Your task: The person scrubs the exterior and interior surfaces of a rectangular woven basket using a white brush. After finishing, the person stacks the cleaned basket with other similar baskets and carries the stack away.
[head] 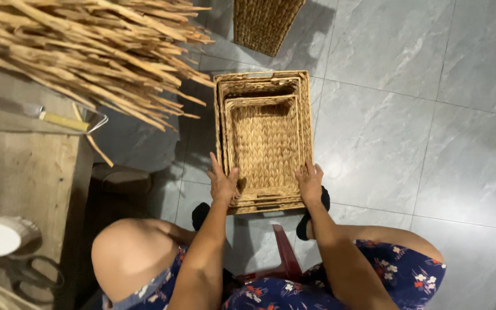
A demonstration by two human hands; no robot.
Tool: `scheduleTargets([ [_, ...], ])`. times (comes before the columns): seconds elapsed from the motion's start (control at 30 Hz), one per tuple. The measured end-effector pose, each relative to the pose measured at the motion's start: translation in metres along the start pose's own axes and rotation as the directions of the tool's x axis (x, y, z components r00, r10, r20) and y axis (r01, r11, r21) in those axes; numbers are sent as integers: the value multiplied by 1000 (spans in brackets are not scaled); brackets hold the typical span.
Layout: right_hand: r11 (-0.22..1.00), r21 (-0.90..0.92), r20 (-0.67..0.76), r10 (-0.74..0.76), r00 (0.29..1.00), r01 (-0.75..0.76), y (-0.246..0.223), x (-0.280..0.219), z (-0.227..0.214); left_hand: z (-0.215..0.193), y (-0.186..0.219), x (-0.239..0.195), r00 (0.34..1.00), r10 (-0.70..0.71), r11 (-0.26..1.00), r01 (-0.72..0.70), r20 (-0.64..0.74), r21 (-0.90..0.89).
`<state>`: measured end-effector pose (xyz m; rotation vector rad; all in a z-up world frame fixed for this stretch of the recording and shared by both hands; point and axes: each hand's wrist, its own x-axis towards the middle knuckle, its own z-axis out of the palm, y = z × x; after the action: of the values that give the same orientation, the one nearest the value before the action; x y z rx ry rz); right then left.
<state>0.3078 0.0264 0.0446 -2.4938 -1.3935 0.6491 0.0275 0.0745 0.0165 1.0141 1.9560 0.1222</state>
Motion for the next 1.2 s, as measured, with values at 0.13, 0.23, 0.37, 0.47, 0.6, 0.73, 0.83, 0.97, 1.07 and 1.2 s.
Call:
scheduleTargets([
  [0.13, 962, -140, -242, -262, 934, 234, -26, -30, -21, 17, -33, -31, 920, -124, 918, -36, -371, -395],
  [0.23, 916, -12, 199, -392, 898, 402, -55, -72, -19, 36, -43, -54, 765, -627, 445, 506, 146, -739],
  [0.37, 796, -277, 502, -358, 787, 539, -66, -97, -7, 35, -34, -58, 770, -462, 88, 534, 440, -841],
  [0.47, 730, -340, 415, -450, 791, 593, -64, -82, -12, 25, -13, -71, 812, -450, 38, 433, 371, -901],
  [0.6, 768, -40, 309, -599, 738, 640, -90, -55, -53, -22, 32, -105, 912, -342, -76, 216, 229, -974],
  [0.73, 861, 34, 156, -506, 848, 507, -143, -37, -121, -91, 68, -152, 998, 21, 70, 53, 55, -996],
  [0.83, 946, 165, 158, -305, 939, 279, -158, -30, -165, -121, 83, -181, 856, 406, 180, -417, -319, -891],
  [0.97, 851, 524, 133, -137, 982, 48, -145, 9, -180, -120, 92, -190, 825, 514, 299, -430, -235, -852],
  [1.07, 768, 632, 90, 54, 995, -99, -113, 55, -173, -107, 90, -189, 801, 589, 416, -414, -107, -810],
  [1.2, 672, 717, 59, 206, 977, -185, -56, 107, -174, -109, 115, -185, 748, 647, 552, -592, -147, -587],
])
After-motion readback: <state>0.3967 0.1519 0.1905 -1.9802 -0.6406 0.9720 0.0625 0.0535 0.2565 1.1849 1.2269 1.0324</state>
